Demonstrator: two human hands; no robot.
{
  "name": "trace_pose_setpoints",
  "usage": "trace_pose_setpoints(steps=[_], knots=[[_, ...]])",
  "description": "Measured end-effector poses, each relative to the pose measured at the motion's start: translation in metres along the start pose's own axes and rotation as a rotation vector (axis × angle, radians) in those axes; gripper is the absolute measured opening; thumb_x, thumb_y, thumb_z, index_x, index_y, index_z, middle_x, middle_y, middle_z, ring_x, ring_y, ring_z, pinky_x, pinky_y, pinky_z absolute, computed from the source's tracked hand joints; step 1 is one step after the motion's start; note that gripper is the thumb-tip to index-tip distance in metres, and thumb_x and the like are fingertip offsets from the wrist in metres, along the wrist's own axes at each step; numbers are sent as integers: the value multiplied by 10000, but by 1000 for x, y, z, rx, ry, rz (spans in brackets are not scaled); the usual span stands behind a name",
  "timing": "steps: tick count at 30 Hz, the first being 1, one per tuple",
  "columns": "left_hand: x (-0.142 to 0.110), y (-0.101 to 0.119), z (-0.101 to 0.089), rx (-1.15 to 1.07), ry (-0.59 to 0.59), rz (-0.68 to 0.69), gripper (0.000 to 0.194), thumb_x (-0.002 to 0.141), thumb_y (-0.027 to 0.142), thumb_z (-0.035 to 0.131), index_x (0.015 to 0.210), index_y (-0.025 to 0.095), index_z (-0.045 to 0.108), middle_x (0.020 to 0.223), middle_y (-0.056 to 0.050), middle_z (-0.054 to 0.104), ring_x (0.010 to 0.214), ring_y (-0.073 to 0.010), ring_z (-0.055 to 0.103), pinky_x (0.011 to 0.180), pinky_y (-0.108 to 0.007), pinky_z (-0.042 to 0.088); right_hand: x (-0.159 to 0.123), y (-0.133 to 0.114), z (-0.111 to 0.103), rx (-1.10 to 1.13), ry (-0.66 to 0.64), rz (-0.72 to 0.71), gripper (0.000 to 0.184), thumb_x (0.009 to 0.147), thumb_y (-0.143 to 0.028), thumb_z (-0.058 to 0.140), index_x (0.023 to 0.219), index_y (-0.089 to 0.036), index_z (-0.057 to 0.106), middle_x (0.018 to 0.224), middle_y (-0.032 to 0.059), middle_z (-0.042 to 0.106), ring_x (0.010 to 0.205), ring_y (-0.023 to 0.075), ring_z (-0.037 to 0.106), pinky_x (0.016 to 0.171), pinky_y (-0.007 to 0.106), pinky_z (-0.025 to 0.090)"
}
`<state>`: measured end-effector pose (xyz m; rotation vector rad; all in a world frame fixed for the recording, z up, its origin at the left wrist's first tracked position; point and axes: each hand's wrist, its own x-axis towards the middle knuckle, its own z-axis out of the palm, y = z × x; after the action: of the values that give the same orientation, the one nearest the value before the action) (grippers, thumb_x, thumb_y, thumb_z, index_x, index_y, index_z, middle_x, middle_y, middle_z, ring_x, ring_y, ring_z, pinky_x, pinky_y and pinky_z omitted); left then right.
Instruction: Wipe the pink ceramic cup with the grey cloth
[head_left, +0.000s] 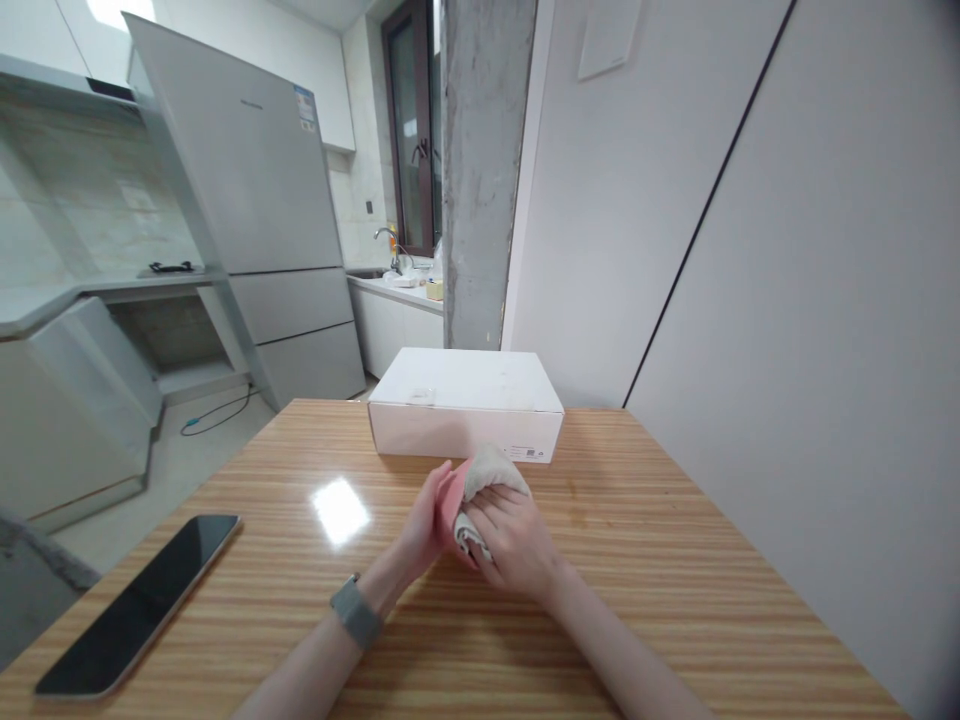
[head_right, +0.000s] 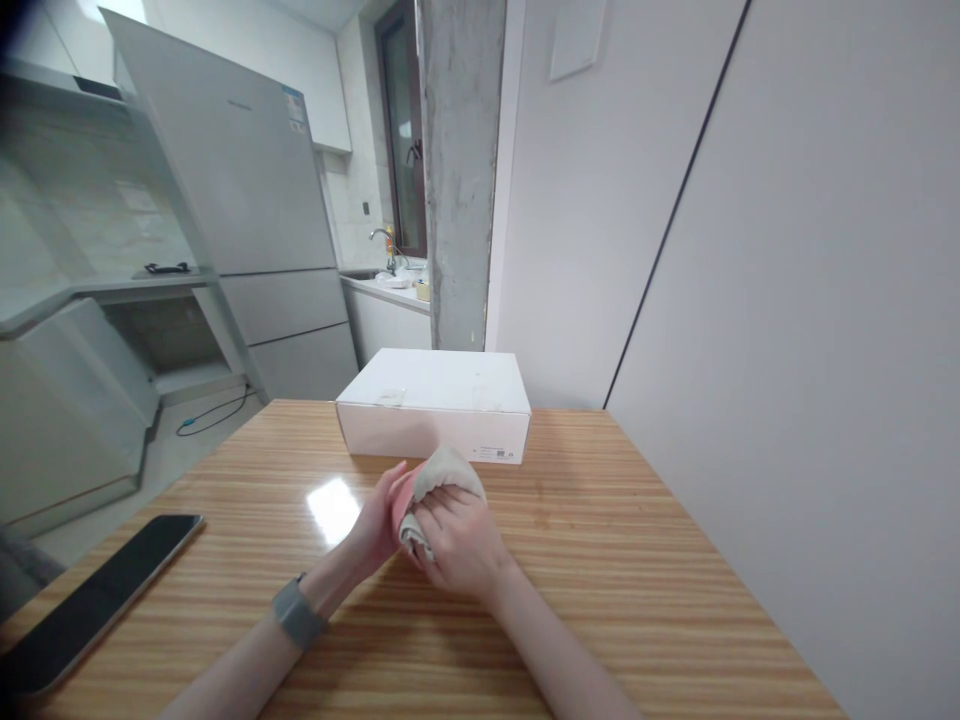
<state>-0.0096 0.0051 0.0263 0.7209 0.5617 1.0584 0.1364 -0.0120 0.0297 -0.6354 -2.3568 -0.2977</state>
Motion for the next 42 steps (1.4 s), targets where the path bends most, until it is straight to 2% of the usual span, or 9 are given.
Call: trace_pose_setpoints(steps=[5,8,16,21,26,31,35,38,42], knots=[[9,3,-17,397,77,41,489,833,538,525,1013,121,706,1049,-77,716,1158,-243,554,1108,-333,252,-1,-4,5,11,-28,2,233,866,-231,389,930,-120,584,894,141,656,847,244,580,881,412,454],[11,0,-21,489,113,64,510,835,566,498,1007,136,711,1040,-67,720,1144,-254,560,1094,-353,267,-2,-2,2,46,-35,46,222,879,-223,387,932,-125,579,888,137,653,863,240,580,889,413,447],[11,-19,-19,388,147,90,553,840,586,469,1073,129,675,1107,-95,691,1102,-262,578,990,-373,397,1,2,-3,48,65,173,182,895,-193,371,877,-169,550,822,104,642,798,233,564,839,407,452],[8,-27,-9,101,-34,-65,534,858,549,468,1177,144,610,1117,-111,680,974,-229,630,770,-320,505,-3,8,-7,20,146,274,207,887,-165,361,943,-157,560,895,124,654,845,247,576,823,407,458],[1,-15,0,-22,-90,-69,500,858,486,476,1147,105,622,908,-102,721,801,-208,653,686,-283,492,-7,10,-4,-63,82,110,230,875,-192,404,1007,-112,575,943,150,672,878,260,597,883,422,451],[0,-4,1,-49,-54,-31,552,852,542,475,1093,75,644,898,-124,722,884,-252,658,823,-331,479,-2,0,1,-42,-14,-55,273,853,-208,425,1035,-81,583,972,165,675,921,267,608,928,418,445],[3,3,-3,186,12,-64,527,851,540,494,1080,96,661,904,-100,732,892,-229,656,899,-326,442,1,-1,-1,-39,-7,-82,260,848,-187,405,1011,-95,587,954,159,680,885,248,616,908,407,462],[5,10,-6,384,57,-130,523,832,558,516,1133,152,651,830,-56,743,763,-213,663,804,-332,472,0,8,-4,-39,-14,-107,229,839,-187,412,956,-112,594,917,148,678,855,241,617,881,393,472],[14,17,-9,439,97,-200,584,765,615,562,1124,164,659,703,-56,728,568,-216,624,569,-325,467,2,20,-6,-11,-53,-87,214,873,-219,395,920,-137,587,906,132,672,852,239,611,869,398,465]])
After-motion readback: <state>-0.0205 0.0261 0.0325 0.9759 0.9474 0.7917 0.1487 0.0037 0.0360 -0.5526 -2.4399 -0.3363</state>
